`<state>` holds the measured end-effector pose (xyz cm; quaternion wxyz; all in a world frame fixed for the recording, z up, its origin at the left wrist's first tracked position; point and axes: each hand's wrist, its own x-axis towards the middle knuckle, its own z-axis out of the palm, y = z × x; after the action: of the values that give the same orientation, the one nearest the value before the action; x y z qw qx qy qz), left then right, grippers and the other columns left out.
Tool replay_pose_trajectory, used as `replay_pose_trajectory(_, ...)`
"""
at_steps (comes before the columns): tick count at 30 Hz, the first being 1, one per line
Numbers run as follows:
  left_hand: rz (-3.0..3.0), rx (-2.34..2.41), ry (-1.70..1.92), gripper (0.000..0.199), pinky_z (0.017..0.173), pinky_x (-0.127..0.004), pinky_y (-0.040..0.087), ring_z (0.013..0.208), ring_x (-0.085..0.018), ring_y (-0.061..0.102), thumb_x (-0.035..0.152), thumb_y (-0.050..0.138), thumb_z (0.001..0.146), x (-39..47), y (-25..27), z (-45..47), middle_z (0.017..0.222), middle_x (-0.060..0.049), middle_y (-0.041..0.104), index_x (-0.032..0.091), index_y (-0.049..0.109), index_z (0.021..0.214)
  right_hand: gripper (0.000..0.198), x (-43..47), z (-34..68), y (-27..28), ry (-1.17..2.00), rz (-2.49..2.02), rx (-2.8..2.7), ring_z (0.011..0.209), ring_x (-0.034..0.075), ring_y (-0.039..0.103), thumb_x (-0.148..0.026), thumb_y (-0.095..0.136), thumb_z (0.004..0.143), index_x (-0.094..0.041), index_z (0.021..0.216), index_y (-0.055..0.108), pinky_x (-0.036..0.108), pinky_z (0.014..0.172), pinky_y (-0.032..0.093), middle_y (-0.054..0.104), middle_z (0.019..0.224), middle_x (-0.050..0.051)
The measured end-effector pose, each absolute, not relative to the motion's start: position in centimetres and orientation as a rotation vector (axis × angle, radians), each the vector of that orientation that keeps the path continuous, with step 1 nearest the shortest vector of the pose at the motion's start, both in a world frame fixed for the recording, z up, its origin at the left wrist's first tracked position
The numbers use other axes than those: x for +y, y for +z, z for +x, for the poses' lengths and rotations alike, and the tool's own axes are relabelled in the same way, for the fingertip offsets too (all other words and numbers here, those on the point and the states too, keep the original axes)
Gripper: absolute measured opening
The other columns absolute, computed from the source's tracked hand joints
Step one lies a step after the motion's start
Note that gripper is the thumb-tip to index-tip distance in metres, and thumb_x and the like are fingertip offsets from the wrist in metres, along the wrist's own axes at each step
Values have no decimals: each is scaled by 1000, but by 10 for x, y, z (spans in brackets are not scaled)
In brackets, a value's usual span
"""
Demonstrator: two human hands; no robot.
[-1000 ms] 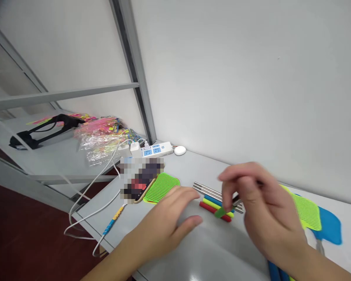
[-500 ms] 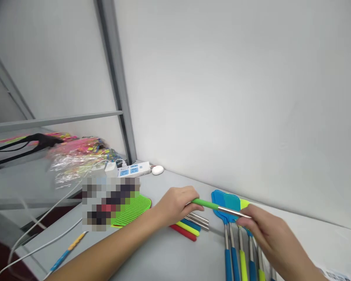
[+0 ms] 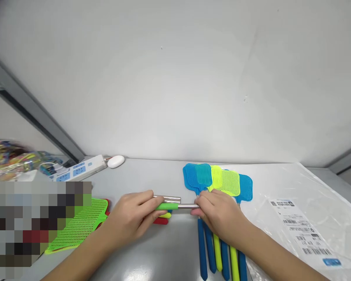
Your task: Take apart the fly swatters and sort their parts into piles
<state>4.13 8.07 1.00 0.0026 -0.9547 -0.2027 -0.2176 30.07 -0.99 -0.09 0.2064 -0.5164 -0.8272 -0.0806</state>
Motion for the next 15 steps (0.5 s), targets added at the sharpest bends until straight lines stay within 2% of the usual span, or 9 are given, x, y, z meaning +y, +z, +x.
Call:
replay_pose_trajectory(2,-2963,-623,-654,20,52,-26,30,56,-13,44,33,44,97,83,9,41,69,2,49,20,60,98,19,-10,296,-3,-304,-1417,-2298,74,18,55,-28,40,100,-18,97,56,33,73,40,63,82,4)
replay_pose_trajectory(4,-2933,-601,-650,21,52,-25,30,55,-13,44,34,44,97,83,7,43,69,2,50,20,60,99,15,-9,291,-4,-366,-1389,-2307,75,17,54,-22,43,98,-17,105,55,38,85,38,63,82,3)
replay_pose_trajectory(9,-2878,-500,-800,19,50,-24,30,53,-12,47,32,44,98,72,2,53,66,3,53,21,56,107,18,-11,279,-13,-395,-1348,-2343,71,16,49,-13,40,97,-15,110,53,42,93,34,58,78,1)
replay_pose_trajectory(12,-2883,-503,-904,23,52,-23,34,54,-12,50,30,43,98,67,1,59,67,4,56,21,50,119,20,-12,279,-20,-371,-1380,-2332,75,18,50,-10,38,96,-14,109,53,41,90,35,59,82,3)
replay_pose_trajectory(15,-2919,-546,-947,22,59,-25,40,64,-14,56,27,43,99,69,0,60,78,1,63,19,50,117,19,-10,281,-22,-321,-1438,-2288,74,19,48,-14,36,97,-16,100,55,35,77,38,58,80,4)
